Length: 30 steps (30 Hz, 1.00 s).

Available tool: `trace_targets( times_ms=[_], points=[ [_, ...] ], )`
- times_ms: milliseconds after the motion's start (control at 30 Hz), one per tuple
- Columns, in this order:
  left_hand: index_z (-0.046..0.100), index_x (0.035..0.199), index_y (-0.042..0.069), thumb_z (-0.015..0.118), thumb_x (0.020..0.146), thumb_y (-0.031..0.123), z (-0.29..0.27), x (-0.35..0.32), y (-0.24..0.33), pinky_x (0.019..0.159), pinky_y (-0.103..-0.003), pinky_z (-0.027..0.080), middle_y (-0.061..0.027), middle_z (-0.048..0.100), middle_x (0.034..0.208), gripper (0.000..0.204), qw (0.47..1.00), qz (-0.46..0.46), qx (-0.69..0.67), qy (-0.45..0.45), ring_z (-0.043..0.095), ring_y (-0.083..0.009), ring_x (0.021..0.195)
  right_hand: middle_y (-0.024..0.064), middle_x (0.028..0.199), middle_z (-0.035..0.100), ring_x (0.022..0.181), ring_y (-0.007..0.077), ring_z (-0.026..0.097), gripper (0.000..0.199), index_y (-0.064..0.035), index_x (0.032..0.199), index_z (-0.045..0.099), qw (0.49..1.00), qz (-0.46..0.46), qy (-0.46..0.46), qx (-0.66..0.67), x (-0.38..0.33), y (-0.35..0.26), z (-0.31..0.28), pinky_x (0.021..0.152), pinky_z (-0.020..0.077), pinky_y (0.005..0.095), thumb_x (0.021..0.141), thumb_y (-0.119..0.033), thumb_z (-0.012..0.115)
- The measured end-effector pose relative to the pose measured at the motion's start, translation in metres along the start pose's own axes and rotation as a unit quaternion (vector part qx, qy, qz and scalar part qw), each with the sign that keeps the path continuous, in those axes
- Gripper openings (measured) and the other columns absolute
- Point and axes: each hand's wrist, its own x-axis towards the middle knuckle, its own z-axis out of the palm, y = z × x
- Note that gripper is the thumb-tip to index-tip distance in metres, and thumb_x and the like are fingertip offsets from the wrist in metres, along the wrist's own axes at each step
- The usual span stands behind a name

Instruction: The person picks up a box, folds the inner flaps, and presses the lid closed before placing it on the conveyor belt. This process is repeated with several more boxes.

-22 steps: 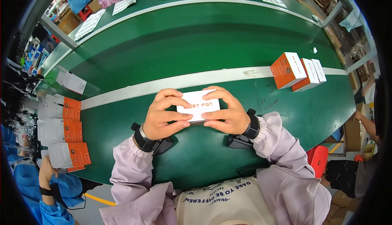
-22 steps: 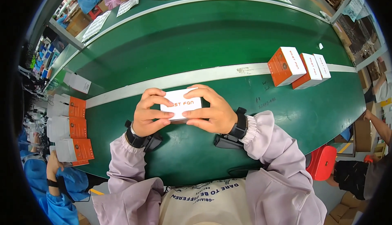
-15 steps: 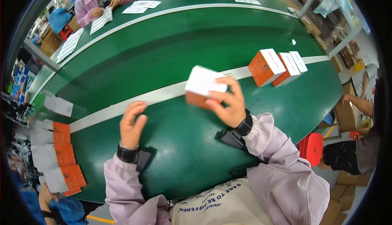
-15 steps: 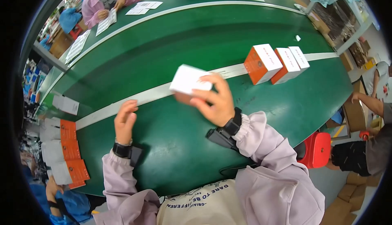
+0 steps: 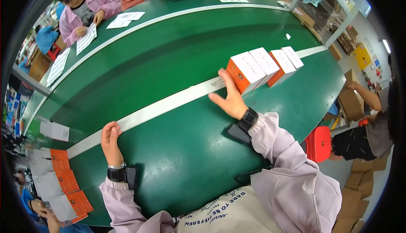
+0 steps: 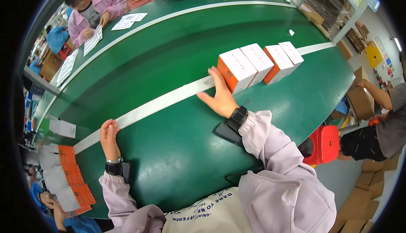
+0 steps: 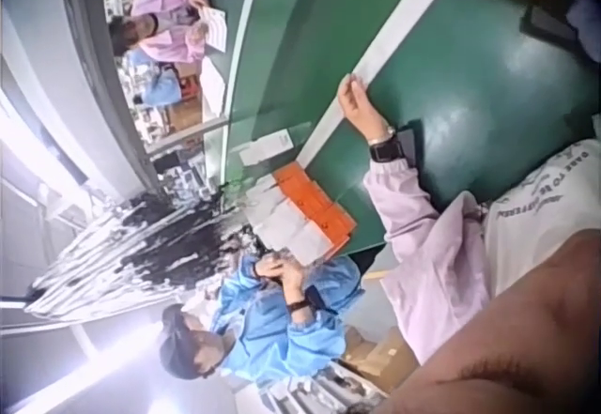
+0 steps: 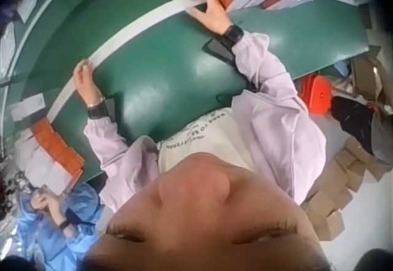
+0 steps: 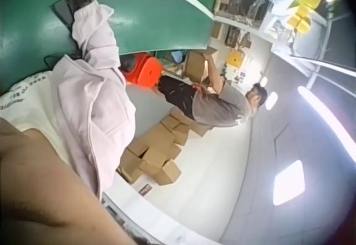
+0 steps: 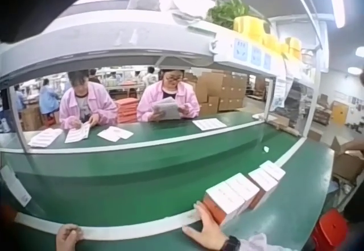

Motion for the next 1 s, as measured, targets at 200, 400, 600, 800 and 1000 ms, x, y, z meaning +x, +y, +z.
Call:
trace_targets(
  times_ms=[200, 400, 600, 800, 1000],
  points=[
    [0.048, 0.103, 0.002, 0.045, 0.085, 0.016, -0.006, 0.002, -0.005, 0.074, -0.025, 0.042, -0.0074, 0.051, 0.099, 0.023, 1.000, -0.005, -0.002, 0.003, 0.050, -0.0138, 0.087, 0.0149, 0.125, 0.032, 0.117, 0.0241, 0.030, 0.056, -0.0030, 0.123, 0.028, 0.980, 0.103, 0.109, 0.129, 0.013, 0.042, -0.009, 0.096, 0.0252, 0.0330, 0.076, -0.013, 0.056],
    [0.049, 0.102, 0.002, 0.046, 0.084, 0.017, -0.033, 0.001, -0.014, 0.072, -0.025, 0.042, -0.0069, 0.052, 0.099, 0.024, 0.998, -0.022, -0.011, 0.060, 0.050, -0.0133, 0.086, 0.0072, 0.094, 0.055, 0.089, 0.0155, 0.051, 0.024, -0.0012, 0.100, 0.052, 0.971, 0.130, 0.192, 0.060, 0.029, 0.101, -0.038, 0.079, 0.0397, 0.0258, 0.078, -0.010, 0.053],
    [0.051, 0.101, 0.005, 0.051, 0.081, 0.018, -0.062, 0.024, -0.030, 0.069, -0.025, 0.044, -0.0056, 0.054, 0.095, 0.023, 0.994, -0.014, -0.003, 0.112, 0.051, -0.0124, 0.081, 0.0080, 0.093, 0.053, 0.082, 0.0166, 0.054, 0.027, -0.0019, 0.100, 0.052, 0.963, 0.134, 0.208, 0.111, 0.008, 0.207, -0.114, 0.067, 0.0473, 0.0279, 0.082, -0.022, 0.048],
    [0.049, 0.101, 0.004, 0.054, 0.079, 0.014, -0.097, 0.036, -0.040, 0.065, -0.024, 0.044, -0.0046, 0.053, 0.092, 0.026, 0.972, -0.013, -0.083, 0.219, 0.052, -0.0132, 0.080, 0.0045, 0.087, 0.056, 0.083, 0.0130, 0.053, 0.020, -0.0017, 0.094, 0.054, 0.938, 0.206, 0.211, 0.183, 0.010, 0.246, -0.141, 0.072, 0.0416, 0.0229, 0.083, -0.018, 0.049],
    [0.040, 0.110, 0.004, 0.057, 0.076, 0.015, -0.143, 0.068, -0.042, 0.069, -0.030, 0.044, -0.0061, 0.050, 0.098, 0.040, 0.897, 0.165, -0.001, 0.410, 0.050, -0.0173, 0.081, 0.0028, 0.085, 0.055, 0.081, 0.0107, 0.050, 0.018, 0.0002, 0.086, 0.054, 0.984, 0.151, 0.091, -0.024, 0.016, 0.220, -0.115, 0.075, 0.0376, 0.0208, 0.083, -0.017, 0.050]
  ],
)
